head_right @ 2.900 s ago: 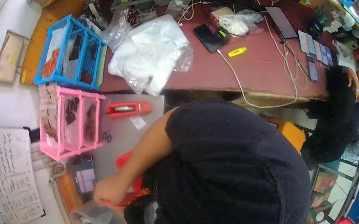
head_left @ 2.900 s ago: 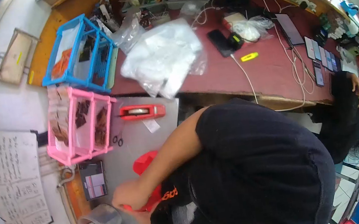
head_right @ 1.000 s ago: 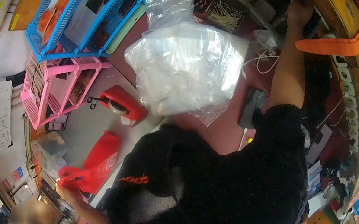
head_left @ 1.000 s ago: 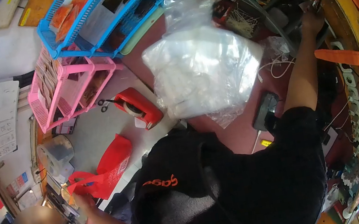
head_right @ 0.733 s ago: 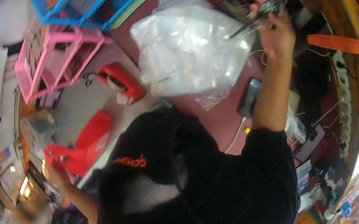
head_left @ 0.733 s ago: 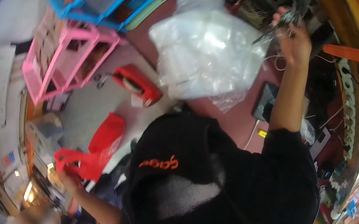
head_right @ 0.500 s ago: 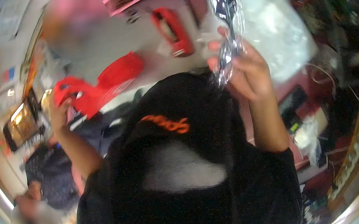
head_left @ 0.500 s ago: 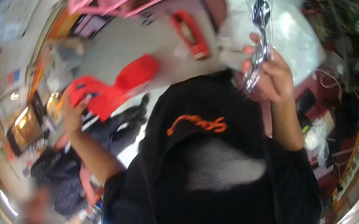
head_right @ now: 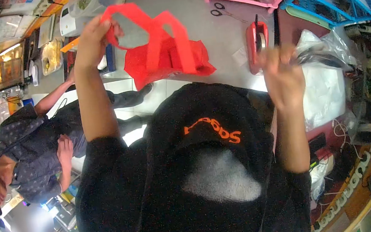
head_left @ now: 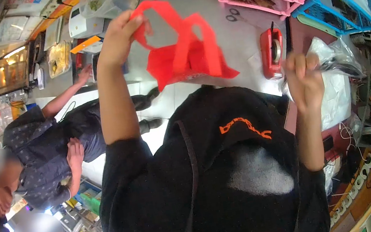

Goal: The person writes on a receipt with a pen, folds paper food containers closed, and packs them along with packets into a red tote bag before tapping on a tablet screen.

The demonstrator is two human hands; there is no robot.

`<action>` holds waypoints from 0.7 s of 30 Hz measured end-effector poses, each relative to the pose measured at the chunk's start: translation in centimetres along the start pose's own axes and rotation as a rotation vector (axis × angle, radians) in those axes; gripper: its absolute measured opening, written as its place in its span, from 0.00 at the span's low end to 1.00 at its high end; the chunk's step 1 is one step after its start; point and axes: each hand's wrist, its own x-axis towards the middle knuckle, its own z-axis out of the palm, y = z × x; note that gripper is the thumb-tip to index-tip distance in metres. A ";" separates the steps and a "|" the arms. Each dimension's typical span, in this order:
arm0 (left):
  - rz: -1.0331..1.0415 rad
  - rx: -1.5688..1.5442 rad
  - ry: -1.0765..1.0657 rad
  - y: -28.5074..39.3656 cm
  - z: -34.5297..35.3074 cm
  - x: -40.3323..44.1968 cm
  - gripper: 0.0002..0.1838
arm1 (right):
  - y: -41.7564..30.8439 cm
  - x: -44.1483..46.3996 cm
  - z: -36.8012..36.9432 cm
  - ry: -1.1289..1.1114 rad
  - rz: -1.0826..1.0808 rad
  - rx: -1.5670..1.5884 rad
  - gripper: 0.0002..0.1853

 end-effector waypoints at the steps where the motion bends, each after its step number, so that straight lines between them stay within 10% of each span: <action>1: 0.040 0.000 0.033 -0.3 -0.4 0.9 0.11 | 1.6 2.3 1.7 -0.079 -0.001 0.036 0.12; 8: -0.028 -0.111 -0.082 -4.1 -3.0 7.4 0.15 | 16.7 13.0 8.7 -0.571 0.278 -0.129 0.08; 14: 0.119 -0.342 0.087 -5.4 -3.1 8.3 0.08 | 23.8 10.8 6.0 -0.544 0.331 -2.284 0.11; 21: 0.256 -0.318 0.004 -6.0 -2.4 6.4 0.06 | 24.6 11.0 3.7 -0.581 0.508 -2.513 0.14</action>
